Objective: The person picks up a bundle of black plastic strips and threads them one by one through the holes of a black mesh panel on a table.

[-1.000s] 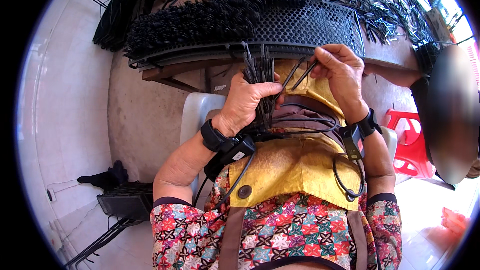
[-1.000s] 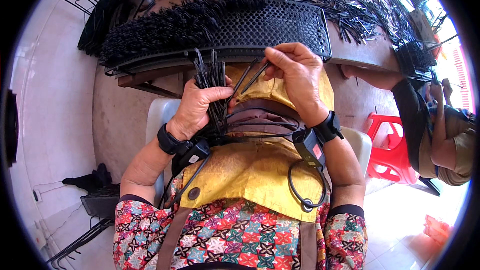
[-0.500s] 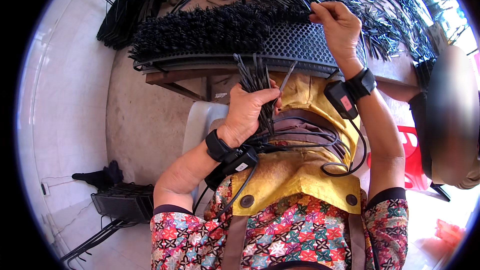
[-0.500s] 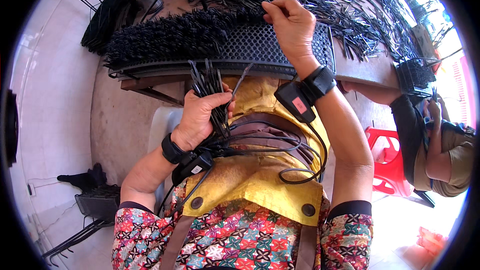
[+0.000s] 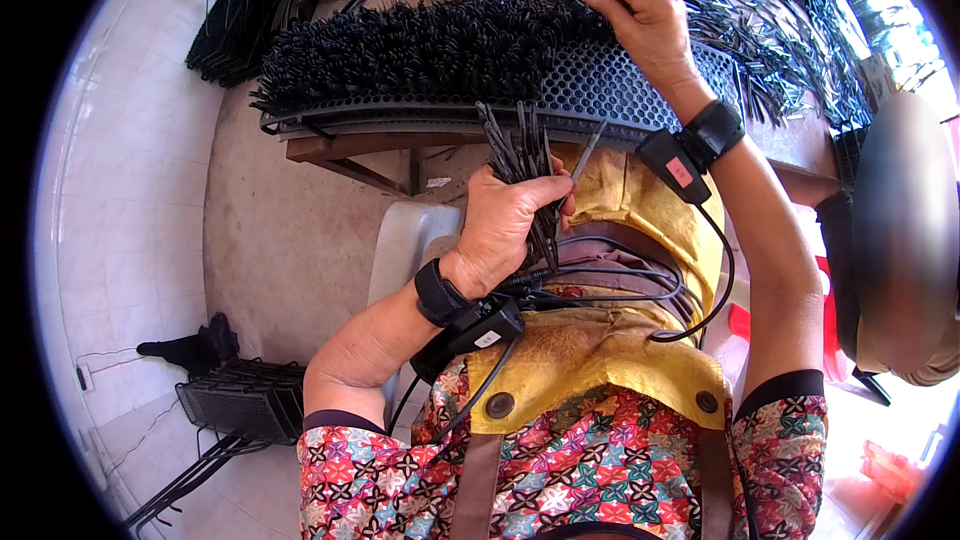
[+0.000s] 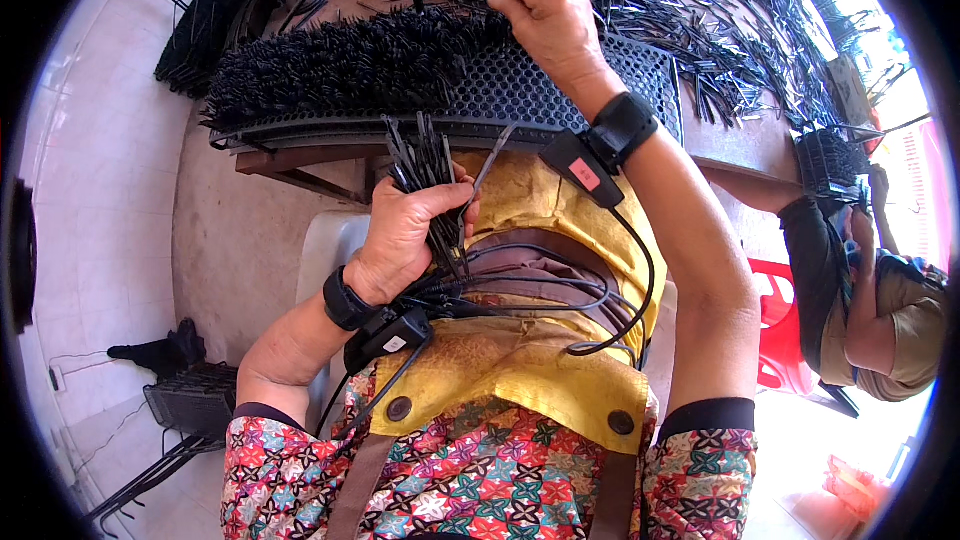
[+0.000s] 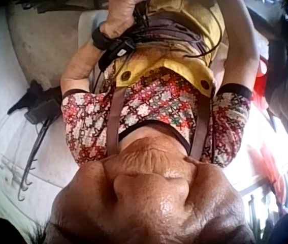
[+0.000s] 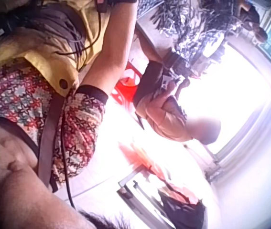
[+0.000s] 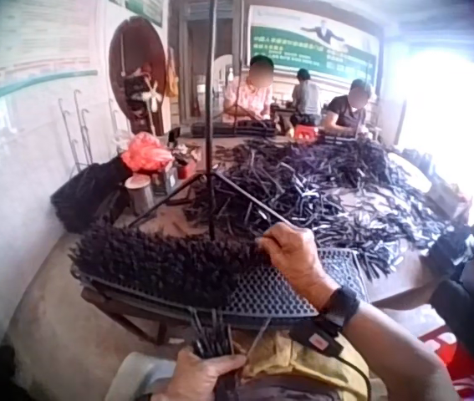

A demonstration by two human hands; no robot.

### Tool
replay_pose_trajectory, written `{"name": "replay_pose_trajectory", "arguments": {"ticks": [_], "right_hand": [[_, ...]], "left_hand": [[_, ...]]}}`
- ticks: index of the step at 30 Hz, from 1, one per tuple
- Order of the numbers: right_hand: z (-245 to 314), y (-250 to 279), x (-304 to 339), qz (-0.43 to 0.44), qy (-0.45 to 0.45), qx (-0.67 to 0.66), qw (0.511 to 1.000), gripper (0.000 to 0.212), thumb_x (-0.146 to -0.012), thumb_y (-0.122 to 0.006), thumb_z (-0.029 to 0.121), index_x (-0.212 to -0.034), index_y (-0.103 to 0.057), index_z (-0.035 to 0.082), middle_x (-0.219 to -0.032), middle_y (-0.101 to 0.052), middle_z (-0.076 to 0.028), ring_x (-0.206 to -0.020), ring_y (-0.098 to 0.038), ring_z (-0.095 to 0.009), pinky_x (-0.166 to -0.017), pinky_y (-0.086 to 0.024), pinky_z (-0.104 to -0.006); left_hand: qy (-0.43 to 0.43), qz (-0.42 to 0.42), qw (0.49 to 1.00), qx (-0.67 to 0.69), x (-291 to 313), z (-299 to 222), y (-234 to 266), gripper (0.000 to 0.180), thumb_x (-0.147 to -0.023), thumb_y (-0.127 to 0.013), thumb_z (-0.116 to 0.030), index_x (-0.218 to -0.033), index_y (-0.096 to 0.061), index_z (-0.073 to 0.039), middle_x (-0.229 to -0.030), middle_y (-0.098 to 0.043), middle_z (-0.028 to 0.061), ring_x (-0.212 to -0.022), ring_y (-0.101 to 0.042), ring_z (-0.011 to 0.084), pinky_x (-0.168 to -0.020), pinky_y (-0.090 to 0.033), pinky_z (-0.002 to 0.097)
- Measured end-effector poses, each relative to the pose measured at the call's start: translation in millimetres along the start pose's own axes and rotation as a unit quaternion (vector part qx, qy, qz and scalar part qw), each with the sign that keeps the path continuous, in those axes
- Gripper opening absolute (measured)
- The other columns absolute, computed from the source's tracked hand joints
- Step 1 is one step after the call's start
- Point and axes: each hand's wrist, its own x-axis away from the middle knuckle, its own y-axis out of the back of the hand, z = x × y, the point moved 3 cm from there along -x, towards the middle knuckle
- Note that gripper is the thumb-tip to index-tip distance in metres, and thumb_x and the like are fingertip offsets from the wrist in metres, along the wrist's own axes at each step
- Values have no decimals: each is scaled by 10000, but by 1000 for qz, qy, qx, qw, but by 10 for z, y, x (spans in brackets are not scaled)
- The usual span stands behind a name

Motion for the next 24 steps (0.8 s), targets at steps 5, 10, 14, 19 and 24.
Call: {"name": "replay_pose_trajectory", "arguments": {"ticks": [5, 10, 14, 19, 24], "right_hand": [[23, -120, -26, 92, 162, 223, 957, 145, -782, -635, 231, -762, -654, 89, -707, -594, -83, -720, -587, -271, -644, -483, -383], [30, -162, 45, 150, 163, 265, 939, 174, -794, -630, 260, -792, -667, 91, -745, -579, -112, -772, -551, -294, -674, -464, -397], [124, 39, 55, 45, 173, 216, 960, 287, -805, -638, 325, -824, -647, 39, -704, -580, -118, -702, -565, -302, -637, -462, -396], [357, 324, 558, 129, -227, -42, 965, 340, -761, -714, 256, -862, -623, -55, -607, -605, -122, -506, -576, -168, -465, -450, -290], [453, 316, 847, 136, -430, -339, 825, 131, -777, -675, 62, -828, -629, -50, -622, -616, -67, -467, -555, -105, -403, -441, -207]], "left_hand": [[0, -2, 1000, 0, -20, 18, 18, 158, -772, -640, -20, -911, -564, -11, -731, -606, 79, -594, -596, 154, -506, -501, 273], [2, -4, 1000, -3, -8, 16, 2, 162, -773, -639, -11, -917, -564, -12, -756, -607, 79, -610, -603, 158, -504, -507, 277], [1, -3, 1000, 10, -29, 39, 4, 162, -774, -636, -4, -920, -565, -11, -778, -609, 84, -624, -606, 162, -518, -509, 280], [-17, 10, 999, 32, -18, 10, -12, 159, -768, -635, 6, -911, -566, -3, -771, -608, 87, -624, -605, 166, -535, -504, 280], [-27, 8, 999, 16, -10, 16, -64, 132, -771, -627, 9, -889, -568, 13, -749, -606, 84, -602, -596, 154, -521, -500, 268]]}}
